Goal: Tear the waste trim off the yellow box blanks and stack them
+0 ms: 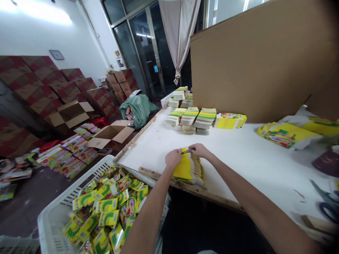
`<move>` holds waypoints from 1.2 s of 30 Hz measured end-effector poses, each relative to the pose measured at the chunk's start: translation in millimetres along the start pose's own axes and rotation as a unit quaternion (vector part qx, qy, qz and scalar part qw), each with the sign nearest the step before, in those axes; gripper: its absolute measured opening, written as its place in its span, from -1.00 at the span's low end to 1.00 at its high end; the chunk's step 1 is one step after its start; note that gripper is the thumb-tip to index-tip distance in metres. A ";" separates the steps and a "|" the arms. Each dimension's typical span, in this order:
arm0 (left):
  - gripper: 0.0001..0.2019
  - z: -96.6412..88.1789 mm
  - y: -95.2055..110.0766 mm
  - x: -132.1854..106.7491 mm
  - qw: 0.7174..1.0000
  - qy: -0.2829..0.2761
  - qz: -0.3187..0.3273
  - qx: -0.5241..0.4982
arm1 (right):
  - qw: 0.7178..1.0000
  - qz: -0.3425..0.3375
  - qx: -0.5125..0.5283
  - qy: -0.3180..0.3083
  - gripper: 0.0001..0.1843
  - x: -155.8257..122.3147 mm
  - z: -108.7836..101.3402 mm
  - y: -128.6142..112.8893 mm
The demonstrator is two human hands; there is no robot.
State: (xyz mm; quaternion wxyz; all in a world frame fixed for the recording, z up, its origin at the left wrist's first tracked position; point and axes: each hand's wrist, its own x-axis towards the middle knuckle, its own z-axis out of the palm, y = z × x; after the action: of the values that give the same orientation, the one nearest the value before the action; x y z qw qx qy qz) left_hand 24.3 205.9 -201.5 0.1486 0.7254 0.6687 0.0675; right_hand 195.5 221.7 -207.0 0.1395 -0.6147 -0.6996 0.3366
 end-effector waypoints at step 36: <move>-0.60 -1.7 4.0 -4.6 0.999 0.008 0.038 0.031 | 0.972 -0.050 -0.221 0.062 -0.74 17.5 4.8 -4.5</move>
State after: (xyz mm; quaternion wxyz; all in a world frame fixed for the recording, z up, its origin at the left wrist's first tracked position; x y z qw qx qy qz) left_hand 27.1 201.3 -198.1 0.1181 0.7542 0.6433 0.0588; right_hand 185.5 236.9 -211.5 0.0595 -0.6141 -0.7766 0.1277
